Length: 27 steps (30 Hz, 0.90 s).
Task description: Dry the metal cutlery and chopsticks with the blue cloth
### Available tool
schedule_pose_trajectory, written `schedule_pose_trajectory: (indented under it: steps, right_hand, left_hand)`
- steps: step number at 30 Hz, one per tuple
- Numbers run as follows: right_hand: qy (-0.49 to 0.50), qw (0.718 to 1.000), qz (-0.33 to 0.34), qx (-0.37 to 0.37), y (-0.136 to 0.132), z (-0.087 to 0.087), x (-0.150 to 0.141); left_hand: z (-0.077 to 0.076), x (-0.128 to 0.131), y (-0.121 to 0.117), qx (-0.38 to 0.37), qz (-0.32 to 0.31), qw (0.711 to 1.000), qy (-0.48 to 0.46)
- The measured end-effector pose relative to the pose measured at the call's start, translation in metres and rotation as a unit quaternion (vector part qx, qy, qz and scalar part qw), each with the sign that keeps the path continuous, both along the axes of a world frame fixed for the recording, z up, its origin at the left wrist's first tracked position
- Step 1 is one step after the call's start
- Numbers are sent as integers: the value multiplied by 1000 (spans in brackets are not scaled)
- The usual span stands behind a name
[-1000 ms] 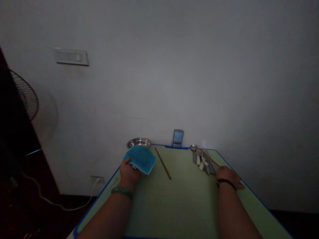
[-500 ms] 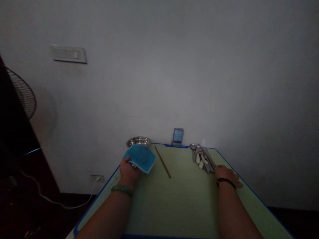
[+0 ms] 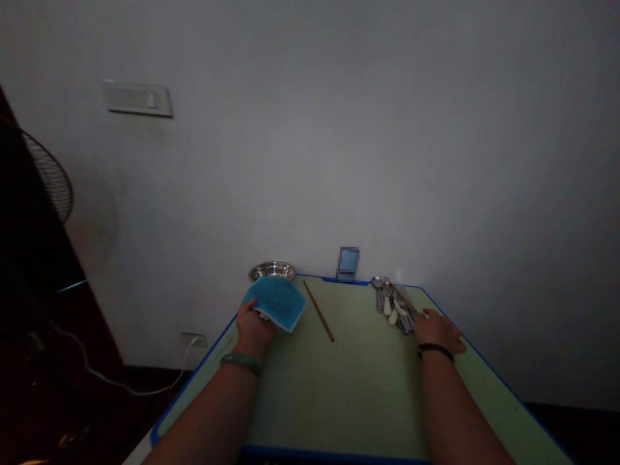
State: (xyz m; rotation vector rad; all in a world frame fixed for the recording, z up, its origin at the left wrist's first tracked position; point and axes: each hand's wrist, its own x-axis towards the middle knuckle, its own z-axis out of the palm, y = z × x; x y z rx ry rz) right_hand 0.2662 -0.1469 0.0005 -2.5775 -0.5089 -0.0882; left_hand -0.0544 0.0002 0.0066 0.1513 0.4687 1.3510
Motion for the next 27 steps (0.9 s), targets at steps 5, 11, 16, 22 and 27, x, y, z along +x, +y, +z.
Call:
schedule_pose_trajectory:
  steps: [5,11,16,22,27]
  right_hand:
    - [-211,955,202,56,22,12,-64]
    - [-106,896,421,-89,61,-8,-134]
    - [-83,907,395,-116,76,-20,-146]
    - [-89,909,393,-106,71,-24,-142]
    - [-91,908,393,-111,70,-25,-137]
  left_hand:
    - [-4,0,2,-9,5,1000,18]
    - [-6,0,1,-7,0,1000,28]
    - [-4,-2,-1,15,-22,999,16]
    - [-9,0,1,29,-15,999,26]
    - [-12,-2,1,42,-20,999,16]
